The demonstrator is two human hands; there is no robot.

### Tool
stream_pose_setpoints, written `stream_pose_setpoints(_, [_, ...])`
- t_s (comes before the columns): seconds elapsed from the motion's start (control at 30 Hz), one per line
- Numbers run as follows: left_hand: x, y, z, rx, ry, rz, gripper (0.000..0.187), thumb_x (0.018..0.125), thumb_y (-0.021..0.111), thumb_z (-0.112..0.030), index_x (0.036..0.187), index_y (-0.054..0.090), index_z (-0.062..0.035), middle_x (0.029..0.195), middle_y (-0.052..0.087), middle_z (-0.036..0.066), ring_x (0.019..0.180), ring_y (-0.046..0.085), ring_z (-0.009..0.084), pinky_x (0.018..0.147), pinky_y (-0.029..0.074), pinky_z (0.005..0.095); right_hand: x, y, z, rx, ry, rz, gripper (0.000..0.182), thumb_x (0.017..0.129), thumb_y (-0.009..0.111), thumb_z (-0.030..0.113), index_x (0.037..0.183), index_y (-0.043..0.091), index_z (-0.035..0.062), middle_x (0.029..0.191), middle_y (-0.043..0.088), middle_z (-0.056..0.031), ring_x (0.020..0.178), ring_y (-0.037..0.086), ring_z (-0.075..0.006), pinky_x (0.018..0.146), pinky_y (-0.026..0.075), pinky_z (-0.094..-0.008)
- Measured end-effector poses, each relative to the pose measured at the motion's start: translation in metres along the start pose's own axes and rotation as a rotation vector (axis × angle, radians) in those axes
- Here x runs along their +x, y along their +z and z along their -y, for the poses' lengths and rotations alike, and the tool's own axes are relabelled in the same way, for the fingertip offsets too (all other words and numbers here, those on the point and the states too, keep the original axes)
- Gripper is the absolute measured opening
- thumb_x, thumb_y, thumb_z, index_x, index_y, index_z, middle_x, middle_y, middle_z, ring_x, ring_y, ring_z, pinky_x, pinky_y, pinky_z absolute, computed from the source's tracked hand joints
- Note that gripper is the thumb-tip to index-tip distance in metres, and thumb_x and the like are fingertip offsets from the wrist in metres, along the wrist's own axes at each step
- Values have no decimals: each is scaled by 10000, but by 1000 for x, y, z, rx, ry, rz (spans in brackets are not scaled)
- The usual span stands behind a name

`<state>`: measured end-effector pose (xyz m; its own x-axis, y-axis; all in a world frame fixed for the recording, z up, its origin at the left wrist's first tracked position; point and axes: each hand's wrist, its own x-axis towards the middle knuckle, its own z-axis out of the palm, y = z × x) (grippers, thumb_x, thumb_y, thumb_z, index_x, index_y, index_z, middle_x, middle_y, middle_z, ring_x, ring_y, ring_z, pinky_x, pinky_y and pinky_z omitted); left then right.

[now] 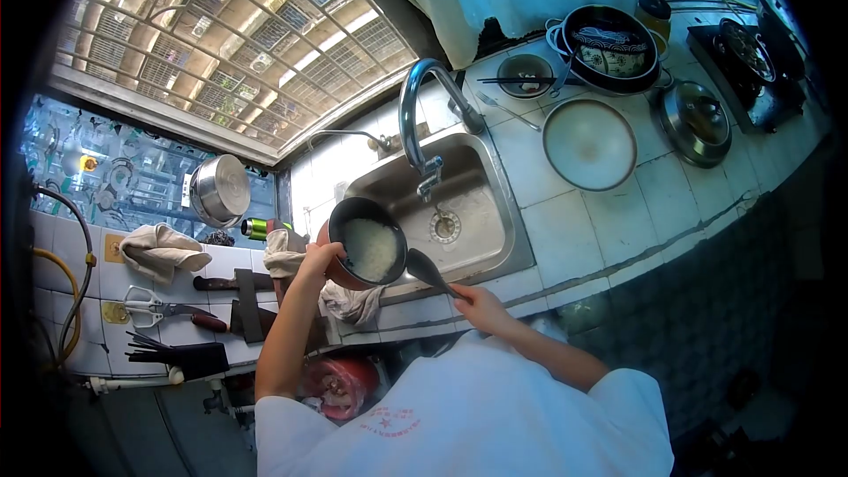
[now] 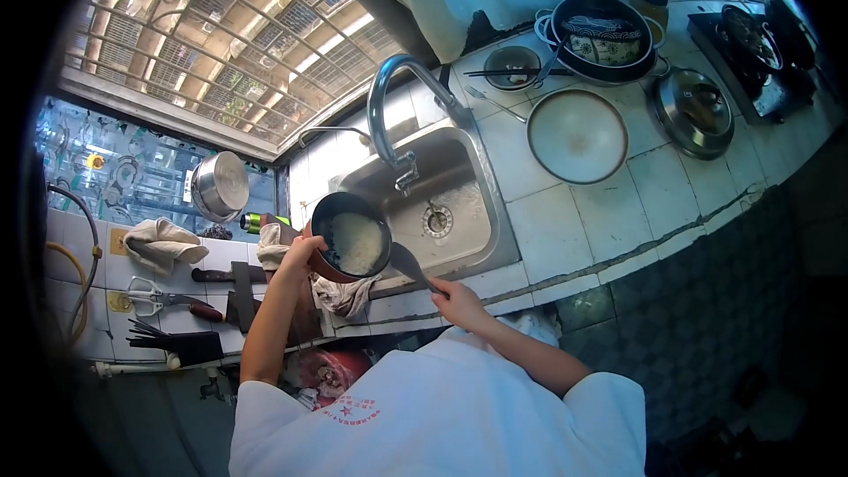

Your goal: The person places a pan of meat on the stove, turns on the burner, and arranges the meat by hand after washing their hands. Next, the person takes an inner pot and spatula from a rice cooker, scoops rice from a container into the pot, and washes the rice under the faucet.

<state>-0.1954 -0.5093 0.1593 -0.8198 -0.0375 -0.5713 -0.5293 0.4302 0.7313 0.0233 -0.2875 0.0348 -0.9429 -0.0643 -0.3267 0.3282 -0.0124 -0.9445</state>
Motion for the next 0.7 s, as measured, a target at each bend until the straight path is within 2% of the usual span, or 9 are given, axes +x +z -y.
stream_pose_setpoints(0.07, [-1, -1, 0, 108, -53, -33, 257, 607, 564, -64, 858, 554, -10, 736, 556, 65, 647, 538, 190, 620, 459, 339, -1, -1, -1, 5, 5, -24, 355, 817, 531, 169, 1166, 532, 103, 722, 600, -133, 651, 574, -245, 623, 439, -340])
stream_pose_setpoints(0.17, [-12, 0, 4, 0, -241, -51, 246, 601, 574, -130, 821, 537, -28, 729, 538, 79, 688, 514, 213, 669, 433, 419, -2, -7, -5, -70, -33, -106, 349, 819, 536, 176, 1161, 536, 103, 733, 606, -136, 661, 580, -269, 621, 442, -348])
stream_pose_setpoints(0.27, [6, -16, 42, -382, -404, 83, 370, 595, 545, -143, 939, 500, -14, 945, 509, 151, 928, 500, 312, 792, 390, 579, -7, -18, 8, -134, 22, -179, 339, 824, 539, 187, 1155, 543, 114, 748, 609, -143, 677, 584, -288, 626, 444, -357])
stream_pose_setpoints(0.3, [5, -16, 50, -489, -430, 70, 409, 592, 537, -136, 976, 482, -7, 1011, 484, 167, 978, 479, 340, 820, 360, 616, -12, -22, 20, -172, -23, -224, 334, 823, 544, 186, 1151, 547, 119, 753, 608, -152, 687, 591, -289, 626, 446, -361])
stream_pose_setpoints(0.33, [2, -13, 57, -597, -455, 60, 448, 589, 530, -129, 1013, 464, -1, 1078, 459, 184, 1029, 459, 368, 849, 329, 653, -14, -24, 26, -196, 5, -234, 357, 817, 563, 172, 1163, 533, 89, 728, 594, -114, 663, 562, -203, 632, 436, -307])
stream_pose_setpoints(0.37, [1, -12, 65, -655, -402, 144, 357, 618, 510, -132, 945, 473, 7, 1053, 463, 209, 1019, 471, 378, 849, 338, 644, -14, -25, 30, -227, 12, -246, 354, 817, 563, 169, 1159, 535, 86, 733, 596, -118, 664, 564, -205, 633, 437, -308])
stream_pose_setpoints(0.47, [22, -14, 92, -859, -352, 253, 512, 592, 496, -123, 1092, 462, -17, 1173, 451, 190, 1093, 427, 403, 865, 266, 688, -14, -25, 36, -272, -5, -270, 340, 818, 561, 150, 1148, 539, 71, 724, 589, -113, 639, 547, -184, 620, 432, -295])
stream_pose_setpoints(0.53, [29, -12, 91, -951, -325, 255, 521, 599, 481, -120, 1107, 460, -9, 1182, 458, 190, 1099, 426, 403, 871, 267, 680, -12, -24, 36, -276, -14, -280, 341, 818, 553, 169, 1155, 538, 116, 743, 600, -181, 652, 594, -295, 590, 443, -351])
stream_pose_setpoints(0.7, [73, -15, 100, -1125, -182, 301, 558, 614, 445, -100, 1152, 430, 43, 1185, 468, 212, 1092, 437, 404, 895, 279, 655, -6, -23, 50, -347, -36, -275, 342, 824, 542, 137, 1164, 532, 96, 770, 612, -159, 613, 575, -222, 593, 442, -307])
